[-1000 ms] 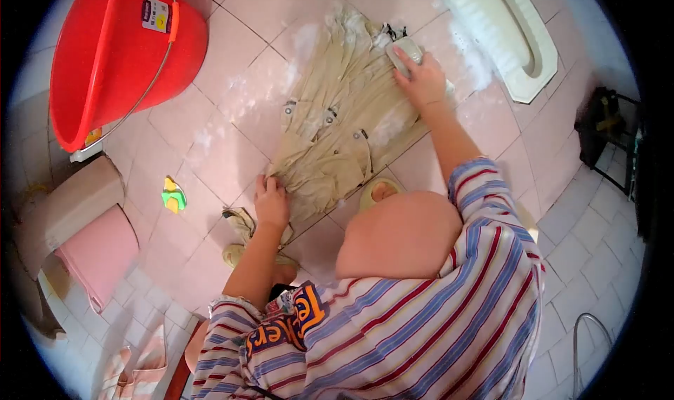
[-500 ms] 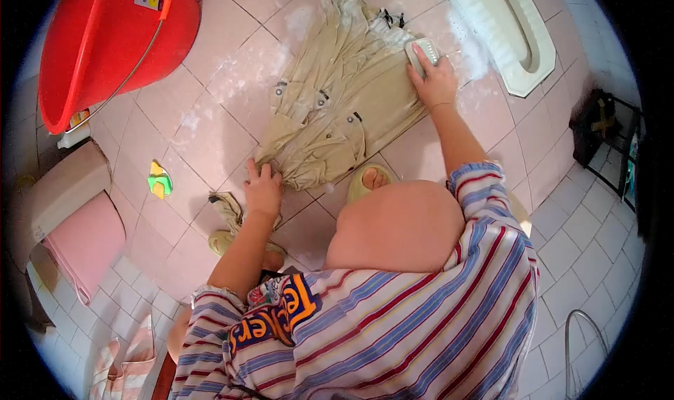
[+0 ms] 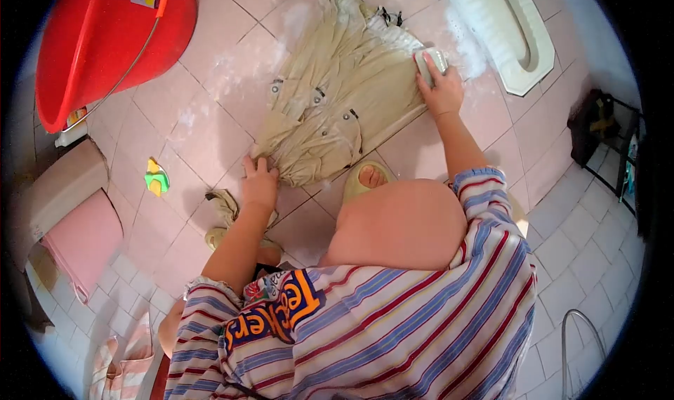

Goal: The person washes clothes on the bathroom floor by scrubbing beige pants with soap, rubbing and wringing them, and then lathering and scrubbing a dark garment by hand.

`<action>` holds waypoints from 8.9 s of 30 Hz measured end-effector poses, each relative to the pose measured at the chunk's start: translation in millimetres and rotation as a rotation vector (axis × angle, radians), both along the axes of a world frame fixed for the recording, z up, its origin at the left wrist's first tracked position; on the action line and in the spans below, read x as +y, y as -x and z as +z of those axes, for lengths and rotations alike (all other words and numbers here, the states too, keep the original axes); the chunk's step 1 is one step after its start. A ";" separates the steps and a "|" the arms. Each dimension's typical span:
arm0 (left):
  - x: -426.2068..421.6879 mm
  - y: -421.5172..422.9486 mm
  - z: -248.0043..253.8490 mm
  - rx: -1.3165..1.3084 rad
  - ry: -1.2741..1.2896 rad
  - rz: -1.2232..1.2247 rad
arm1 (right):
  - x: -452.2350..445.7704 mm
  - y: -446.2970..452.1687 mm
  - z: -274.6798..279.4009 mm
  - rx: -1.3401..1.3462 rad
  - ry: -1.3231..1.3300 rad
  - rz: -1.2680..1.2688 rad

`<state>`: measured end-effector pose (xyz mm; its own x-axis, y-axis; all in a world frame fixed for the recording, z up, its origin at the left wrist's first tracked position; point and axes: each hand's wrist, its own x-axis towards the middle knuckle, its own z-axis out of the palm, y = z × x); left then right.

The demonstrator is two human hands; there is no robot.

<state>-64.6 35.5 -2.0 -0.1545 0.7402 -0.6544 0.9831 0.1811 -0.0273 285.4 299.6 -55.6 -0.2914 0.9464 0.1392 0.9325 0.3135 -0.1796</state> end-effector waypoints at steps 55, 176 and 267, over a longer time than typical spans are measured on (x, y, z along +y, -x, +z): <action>8.6 3.5 -0.6 -0.079 -0.077 0.012 | -131.6 115.7 -9.2 0.264 0.404 0.831; 10.1 11.0 0.2 -0.157 -0.026 0.060 | -42.3 171.3 12.7 0.215 0.162 0.430; 7.2 15.2 -3.9 -0.415 -0.616 0.760 | 170.6 223.0 -20.0 1.149 0.511 -0.261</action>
<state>-79.8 42.7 -5.9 -0.5663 0.7648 -0.3072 0.5176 0.6201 0.5895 62.5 470.2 -75.6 -0.0455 0.9771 -0.2079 0.1859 -0.1962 -0.9628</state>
